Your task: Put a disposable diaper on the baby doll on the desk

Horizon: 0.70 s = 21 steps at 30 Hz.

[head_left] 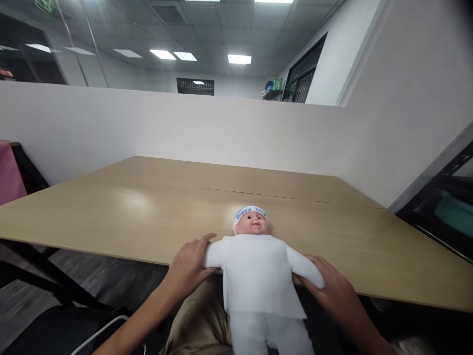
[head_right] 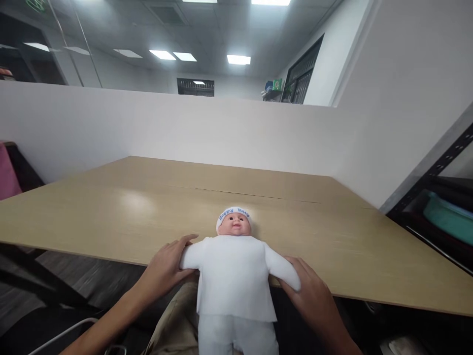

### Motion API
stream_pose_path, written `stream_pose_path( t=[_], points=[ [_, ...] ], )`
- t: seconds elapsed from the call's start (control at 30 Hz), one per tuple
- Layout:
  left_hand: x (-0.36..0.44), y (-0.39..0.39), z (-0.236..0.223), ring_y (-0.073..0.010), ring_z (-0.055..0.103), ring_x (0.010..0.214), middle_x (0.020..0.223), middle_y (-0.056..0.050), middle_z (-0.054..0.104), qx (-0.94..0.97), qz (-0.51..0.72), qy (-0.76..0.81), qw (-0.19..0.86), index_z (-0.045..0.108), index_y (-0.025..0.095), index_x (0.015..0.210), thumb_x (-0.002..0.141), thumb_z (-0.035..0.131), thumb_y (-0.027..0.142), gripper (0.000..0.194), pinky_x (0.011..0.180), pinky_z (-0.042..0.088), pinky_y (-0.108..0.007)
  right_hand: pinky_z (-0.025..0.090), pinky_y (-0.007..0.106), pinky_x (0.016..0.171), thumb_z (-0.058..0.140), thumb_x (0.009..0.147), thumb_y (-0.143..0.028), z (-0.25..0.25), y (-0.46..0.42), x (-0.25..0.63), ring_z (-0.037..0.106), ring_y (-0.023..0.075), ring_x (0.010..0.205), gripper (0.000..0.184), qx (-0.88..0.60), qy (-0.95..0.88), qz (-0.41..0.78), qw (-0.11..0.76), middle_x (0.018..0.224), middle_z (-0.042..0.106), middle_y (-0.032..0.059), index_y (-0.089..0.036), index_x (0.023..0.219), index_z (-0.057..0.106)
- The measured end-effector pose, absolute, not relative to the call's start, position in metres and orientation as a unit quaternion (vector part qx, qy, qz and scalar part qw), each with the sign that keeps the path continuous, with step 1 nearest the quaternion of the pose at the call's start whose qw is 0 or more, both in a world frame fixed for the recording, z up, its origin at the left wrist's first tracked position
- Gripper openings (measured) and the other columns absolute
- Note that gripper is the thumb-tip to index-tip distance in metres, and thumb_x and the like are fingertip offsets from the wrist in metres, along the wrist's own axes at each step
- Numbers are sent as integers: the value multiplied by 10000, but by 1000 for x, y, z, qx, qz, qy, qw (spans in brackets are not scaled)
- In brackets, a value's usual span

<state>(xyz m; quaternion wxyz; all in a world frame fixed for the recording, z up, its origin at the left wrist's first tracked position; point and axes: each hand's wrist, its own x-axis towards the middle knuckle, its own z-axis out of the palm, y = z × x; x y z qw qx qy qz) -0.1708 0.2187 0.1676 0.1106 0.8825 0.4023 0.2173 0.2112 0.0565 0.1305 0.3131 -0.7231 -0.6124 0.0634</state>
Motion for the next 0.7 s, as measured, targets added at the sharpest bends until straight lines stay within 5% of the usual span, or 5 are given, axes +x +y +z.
stream_pose_path(
  t=[0.2, 0.7],
  points=[
    [-186, 271, 169, -359, 673, 1086, 1183, -99, 740, 909, 155, 383, 44, 636, 215, 1231, 947, 767, 412, 370, 903, 514, -477, 587, 426, 847, 571, 985, -657, 120, 84, 238, 730, 334, 1076, 425, -738, -608, 57, 286, 1207, 772, 80, -320, 1210, 701],
    [-130, 490, 158, -327, 658, 988, 1077, -109, 733, 934, 164, 318, -5, 588, 212, 1052, 1001, 605, 585, 376, 897, 482, -449, 563, 366, 764, 616, 998, -563, 122, 282, 300, 749, 284, 953, 323, -691, -669, 21, 273, 1112, 799, 45, -298, 1165, 695]
  ],
)
